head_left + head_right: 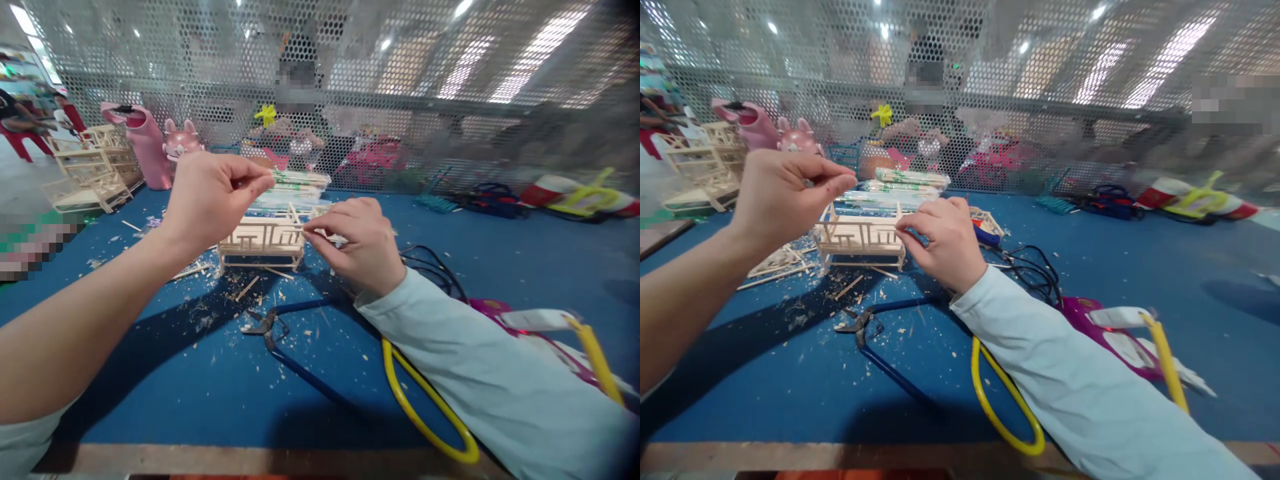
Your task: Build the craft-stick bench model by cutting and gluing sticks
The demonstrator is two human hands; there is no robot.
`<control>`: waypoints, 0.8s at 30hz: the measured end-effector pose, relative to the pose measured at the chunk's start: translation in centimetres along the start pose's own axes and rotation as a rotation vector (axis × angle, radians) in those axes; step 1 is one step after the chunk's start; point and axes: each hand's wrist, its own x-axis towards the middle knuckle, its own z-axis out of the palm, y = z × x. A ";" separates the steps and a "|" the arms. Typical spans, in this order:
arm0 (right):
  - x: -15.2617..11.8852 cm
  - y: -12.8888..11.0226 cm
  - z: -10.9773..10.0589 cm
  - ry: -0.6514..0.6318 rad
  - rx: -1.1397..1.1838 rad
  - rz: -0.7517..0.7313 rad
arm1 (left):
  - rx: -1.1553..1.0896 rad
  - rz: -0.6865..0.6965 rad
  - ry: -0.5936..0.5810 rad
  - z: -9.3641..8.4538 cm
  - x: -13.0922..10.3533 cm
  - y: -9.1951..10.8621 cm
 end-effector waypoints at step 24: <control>-0.5 -0.8 1.2 0.081 -0.141 -0.081 | -0.154 -0.077 -0.428 2.2 -0.6 -2.0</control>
